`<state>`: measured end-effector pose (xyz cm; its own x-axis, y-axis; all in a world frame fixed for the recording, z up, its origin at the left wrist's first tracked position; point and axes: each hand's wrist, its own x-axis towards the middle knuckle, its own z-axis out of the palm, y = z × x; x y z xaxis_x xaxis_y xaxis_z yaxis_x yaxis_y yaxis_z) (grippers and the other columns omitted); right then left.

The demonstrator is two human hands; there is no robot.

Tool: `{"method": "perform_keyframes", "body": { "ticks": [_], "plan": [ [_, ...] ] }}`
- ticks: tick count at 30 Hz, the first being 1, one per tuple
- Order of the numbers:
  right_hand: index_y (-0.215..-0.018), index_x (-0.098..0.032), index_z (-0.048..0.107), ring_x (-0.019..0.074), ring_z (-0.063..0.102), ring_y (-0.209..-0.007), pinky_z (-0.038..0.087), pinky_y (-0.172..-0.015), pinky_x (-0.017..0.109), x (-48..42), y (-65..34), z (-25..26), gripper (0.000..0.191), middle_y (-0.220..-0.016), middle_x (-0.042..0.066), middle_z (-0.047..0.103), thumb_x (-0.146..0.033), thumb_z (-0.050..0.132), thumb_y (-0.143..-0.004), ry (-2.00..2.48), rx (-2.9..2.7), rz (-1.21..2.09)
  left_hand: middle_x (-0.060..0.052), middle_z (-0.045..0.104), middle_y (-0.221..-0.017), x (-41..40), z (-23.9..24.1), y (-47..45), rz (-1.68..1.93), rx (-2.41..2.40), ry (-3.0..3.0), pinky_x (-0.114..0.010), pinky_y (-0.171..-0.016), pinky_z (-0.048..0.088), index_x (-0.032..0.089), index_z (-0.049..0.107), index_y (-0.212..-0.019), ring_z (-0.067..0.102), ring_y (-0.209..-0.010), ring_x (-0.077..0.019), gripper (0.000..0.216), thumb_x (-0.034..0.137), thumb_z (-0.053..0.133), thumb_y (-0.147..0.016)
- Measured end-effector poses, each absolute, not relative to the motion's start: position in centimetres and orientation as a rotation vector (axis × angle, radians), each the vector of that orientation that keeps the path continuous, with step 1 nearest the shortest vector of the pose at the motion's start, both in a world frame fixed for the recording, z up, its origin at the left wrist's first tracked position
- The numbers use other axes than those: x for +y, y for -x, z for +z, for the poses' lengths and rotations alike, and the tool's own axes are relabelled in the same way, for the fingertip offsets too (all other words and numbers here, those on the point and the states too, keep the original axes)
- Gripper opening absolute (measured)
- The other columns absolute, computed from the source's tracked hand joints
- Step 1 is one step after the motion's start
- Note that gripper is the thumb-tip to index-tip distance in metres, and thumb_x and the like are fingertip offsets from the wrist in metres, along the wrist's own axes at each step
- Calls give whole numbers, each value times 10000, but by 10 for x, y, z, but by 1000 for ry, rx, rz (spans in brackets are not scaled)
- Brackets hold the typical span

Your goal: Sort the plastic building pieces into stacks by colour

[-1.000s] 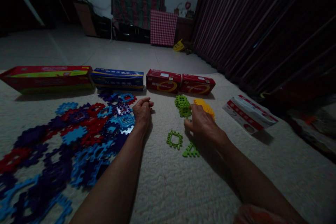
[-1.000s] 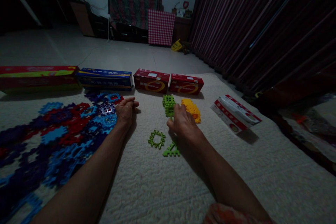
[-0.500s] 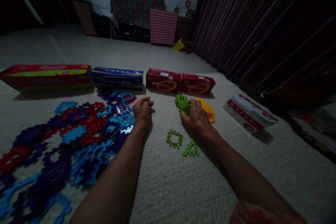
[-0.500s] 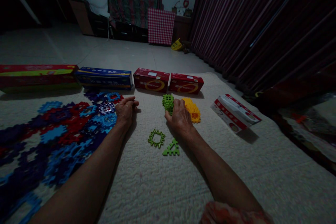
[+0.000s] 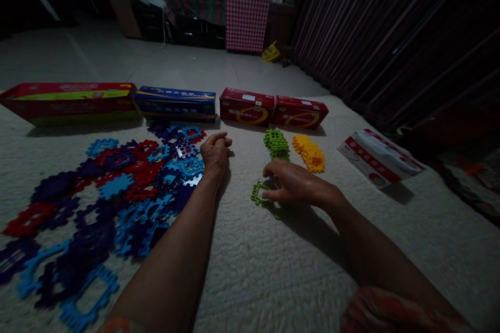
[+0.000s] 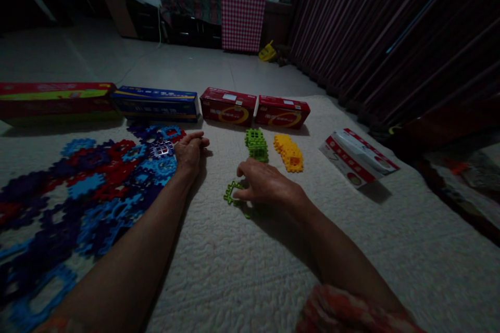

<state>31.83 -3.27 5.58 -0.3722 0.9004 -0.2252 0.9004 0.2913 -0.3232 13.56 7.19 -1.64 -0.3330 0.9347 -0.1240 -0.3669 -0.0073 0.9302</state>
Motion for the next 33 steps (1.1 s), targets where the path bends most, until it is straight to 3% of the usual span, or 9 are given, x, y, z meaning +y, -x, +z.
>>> {"method": "perform_keyframes", "body": {
  "ticks": [5,14,18,22,33],
  "plan": [
    [-1070,-219,552,229,580,-972,453,-823,321,-43,-308,56,435,-1104,75,597,-386,772,-734,1772,-2616,674,-1,640,-655,72,-16,-135,1562,1207,-706,-217,-487,465,155,689,-871,547,-523,-107,306,171,529,-611],
    [-990,-213,609,232,602,-913,480,-806,342,-44,-309,54,235,-1054,94,640,-258,705,-780,1735,-2650,570,-13,637,-666,71,-14,-136,1548,1231,-697,-232,-518,460,155,697,-865,575,-567,-126,285,167,546,-624],
    [-917,-200,636,192,601,-801,441,-721,294,-41,-317,68,61,-895,62,676,-224,592,-882,1588,-2706,716,-15,642,-670,73,-18,-135,1553,1227,-705,-224,-516,451,156,697,-868,575,-571,-123,285,157,538,-632],
    [-846,-186,604,157,548,-674,379,-637,273,-30,-324,66,217,-769,40,640,-204,431,-976,1573,-2690,683,-17,652,-670,75,-22,-135,1578,1215,-727,-202,-511,432,156,701,-867,589,-593,-120,286,151,533,-636],
    [-1157,-175,627,200,642,-884,445,-768,281,-16,-331,47,253,-1014,88,722,-181,475,-956,1678,-2507,617,-7,646,-662,73,-18,-136,1564,1223,-709,-215,-514,449,159,701,-860,584,-576,-124,300,151,522,-619]
  ]
}}
